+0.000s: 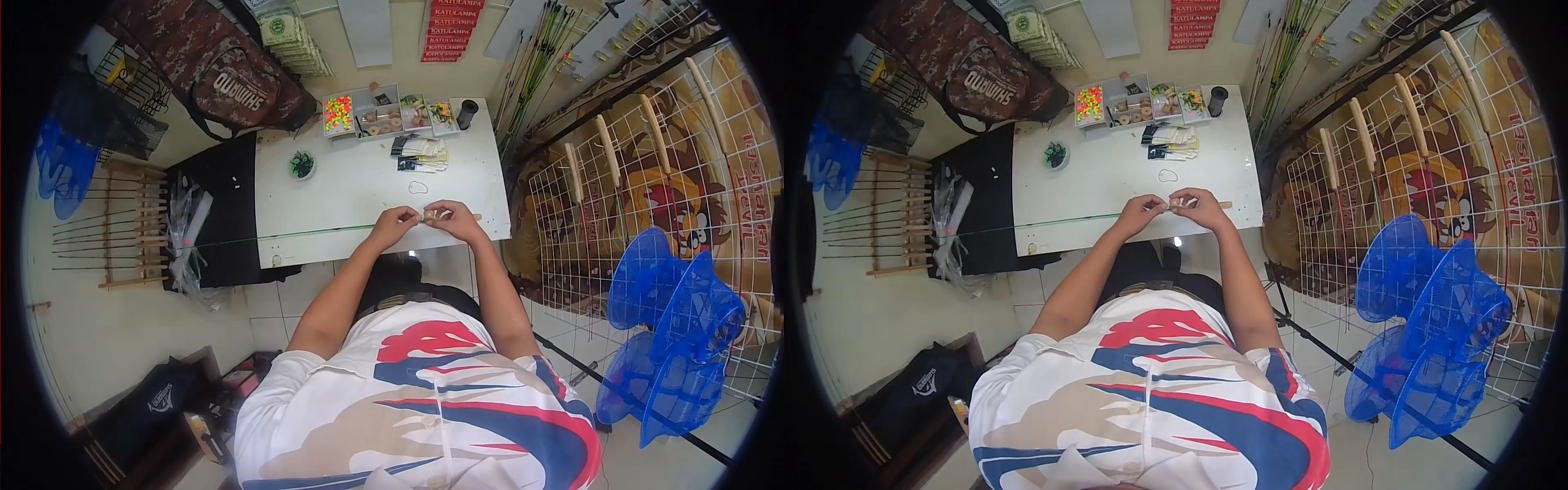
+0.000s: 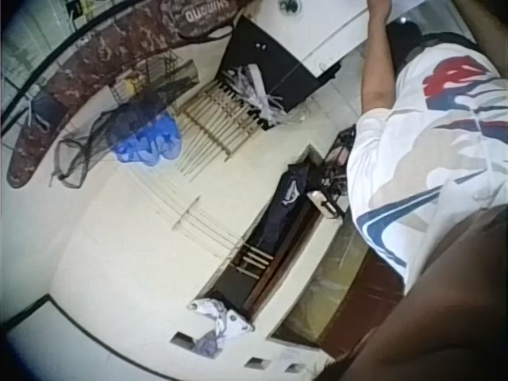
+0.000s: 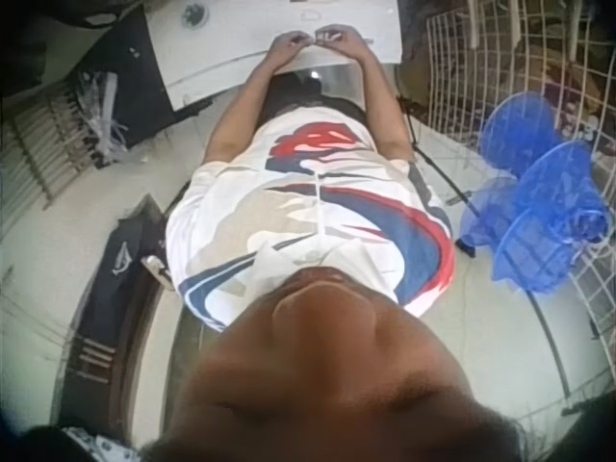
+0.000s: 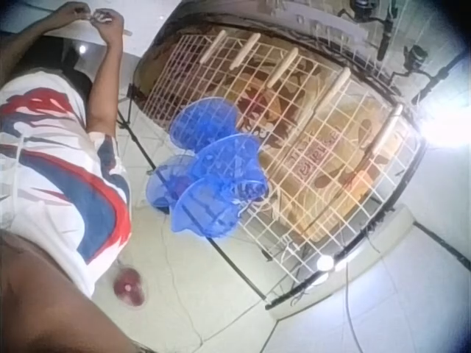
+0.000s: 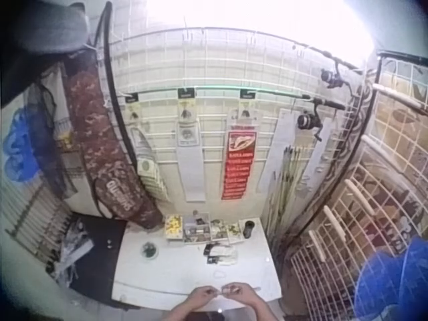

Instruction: Assembling fishing tackle by threading components onto a line.

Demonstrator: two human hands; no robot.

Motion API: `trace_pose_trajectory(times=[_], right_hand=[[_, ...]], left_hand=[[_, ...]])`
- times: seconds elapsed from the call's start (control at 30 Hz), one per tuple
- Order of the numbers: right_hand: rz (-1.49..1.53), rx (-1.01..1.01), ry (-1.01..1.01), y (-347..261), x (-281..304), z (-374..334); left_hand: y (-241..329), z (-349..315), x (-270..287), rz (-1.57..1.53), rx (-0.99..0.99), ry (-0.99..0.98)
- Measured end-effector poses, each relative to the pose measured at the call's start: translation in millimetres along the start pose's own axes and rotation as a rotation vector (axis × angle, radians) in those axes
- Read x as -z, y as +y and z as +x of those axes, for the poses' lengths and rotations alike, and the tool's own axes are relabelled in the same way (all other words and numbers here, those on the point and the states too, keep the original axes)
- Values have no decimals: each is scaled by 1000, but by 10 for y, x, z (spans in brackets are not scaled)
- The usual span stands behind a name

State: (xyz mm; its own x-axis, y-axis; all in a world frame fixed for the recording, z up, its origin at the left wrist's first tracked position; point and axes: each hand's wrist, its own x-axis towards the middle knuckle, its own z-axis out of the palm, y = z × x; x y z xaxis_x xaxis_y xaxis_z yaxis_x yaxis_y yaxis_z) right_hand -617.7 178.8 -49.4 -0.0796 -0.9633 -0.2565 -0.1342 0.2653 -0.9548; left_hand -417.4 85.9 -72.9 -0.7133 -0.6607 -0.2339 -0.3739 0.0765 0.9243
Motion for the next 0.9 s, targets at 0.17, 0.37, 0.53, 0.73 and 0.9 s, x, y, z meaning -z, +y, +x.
trace_pose_trajectory(times=[0.17, 0.37, 0.53, 0.73, 0.9], right_hand=[[112, 20, 19, 200, 15, 49], [235, 34, 44, 232, -22, 53], [228, -44, -17, 198, -53, 46], [65, -42, 46, 262, 18, 44], [154, -54, 67, 423, 89, 88]], left_hand=[[24, -29, 60, 135, -15, -5], [-115, -100, 87, 428, -106, 71], [-372, -80, 101, 660, -133, 83], [-443, -30, 126, 676, -67, 100], [-401, -35, 155, 588, -54, 139]])
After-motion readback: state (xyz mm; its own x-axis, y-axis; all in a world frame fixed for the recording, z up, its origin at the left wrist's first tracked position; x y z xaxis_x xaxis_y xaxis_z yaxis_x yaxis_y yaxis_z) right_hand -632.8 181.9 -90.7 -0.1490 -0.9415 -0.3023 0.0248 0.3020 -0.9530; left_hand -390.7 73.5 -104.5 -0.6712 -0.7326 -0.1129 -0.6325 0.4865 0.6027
